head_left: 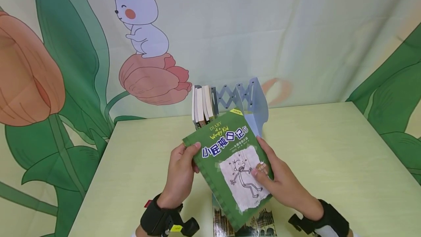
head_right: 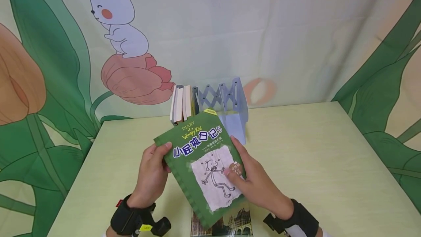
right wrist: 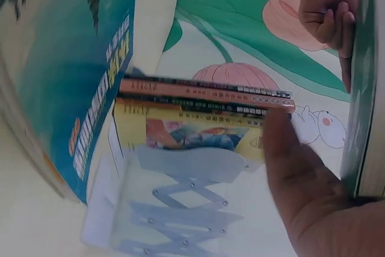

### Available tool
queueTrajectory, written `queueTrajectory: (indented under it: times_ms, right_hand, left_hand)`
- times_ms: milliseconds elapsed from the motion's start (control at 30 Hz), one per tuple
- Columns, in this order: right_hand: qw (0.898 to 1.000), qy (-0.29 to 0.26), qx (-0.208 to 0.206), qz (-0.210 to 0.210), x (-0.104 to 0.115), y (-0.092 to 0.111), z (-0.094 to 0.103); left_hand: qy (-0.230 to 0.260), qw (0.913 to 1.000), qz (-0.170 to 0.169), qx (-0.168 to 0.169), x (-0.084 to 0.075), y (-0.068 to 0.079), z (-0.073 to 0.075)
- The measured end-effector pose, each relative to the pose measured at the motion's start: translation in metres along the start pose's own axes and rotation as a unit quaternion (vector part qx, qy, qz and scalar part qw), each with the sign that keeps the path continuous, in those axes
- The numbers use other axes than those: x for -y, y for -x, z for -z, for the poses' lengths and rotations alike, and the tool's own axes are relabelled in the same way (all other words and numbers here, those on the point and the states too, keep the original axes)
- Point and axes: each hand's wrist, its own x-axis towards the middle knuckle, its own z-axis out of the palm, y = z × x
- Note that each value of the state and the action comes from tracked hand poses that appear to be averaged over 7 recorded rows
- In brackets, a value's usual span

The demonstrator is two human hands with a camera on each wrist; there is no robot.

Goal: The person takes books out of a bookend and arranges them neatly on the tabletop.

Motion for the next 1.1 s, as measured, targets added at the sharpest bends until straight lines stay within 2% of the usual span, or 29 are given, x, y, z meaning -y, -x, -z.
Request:
queueTrajectory:
  times_ms: [167, 267, 533, 733, 967, 1100]
  right_hand:
    - [0.998, -0.065, 0.01, -0.011, -0.002, 0.001, 0.001]
    - [0.997, -0.081, 0.01, -0.006, -0.003, 0.002, 0.002]
    - [0.995, -0.098, -0.005, -0.033, -0.002, 0.005, 0.002]
    - [0.994, -0.086, -0.042, -0.052, -0.001, 0.007, 0.0]
    - [0.991, -0.099, -0.064, -0.058, -0.001, 0.009, -0.003]
    - [0.99, -0.102, -0.077, -0.053, -0.002, 0.011, -0.005]
  left_hand:
    - [0.012, 0.9998, 0.014, 0.004, 0.004, -0.002, -0.001]
    - [0.018, 0.9995, 0.024, 0.013, 0.007, -0.003, -0.001]
    - [0.026, 0.9983, 0.041, 0.031, 0.014, -0.005, 0.001]
    - [0.033, 0.9967, 0.053, 0.051, 0.019, -0.006, 0.001]
    - [0.044, 0.9955, 0.063, 0.056, 0.024, -0.007, -0.001]
    - [0.031, 0.9962, 0.061, 0.054, 0.025, -0.007, -0.002]
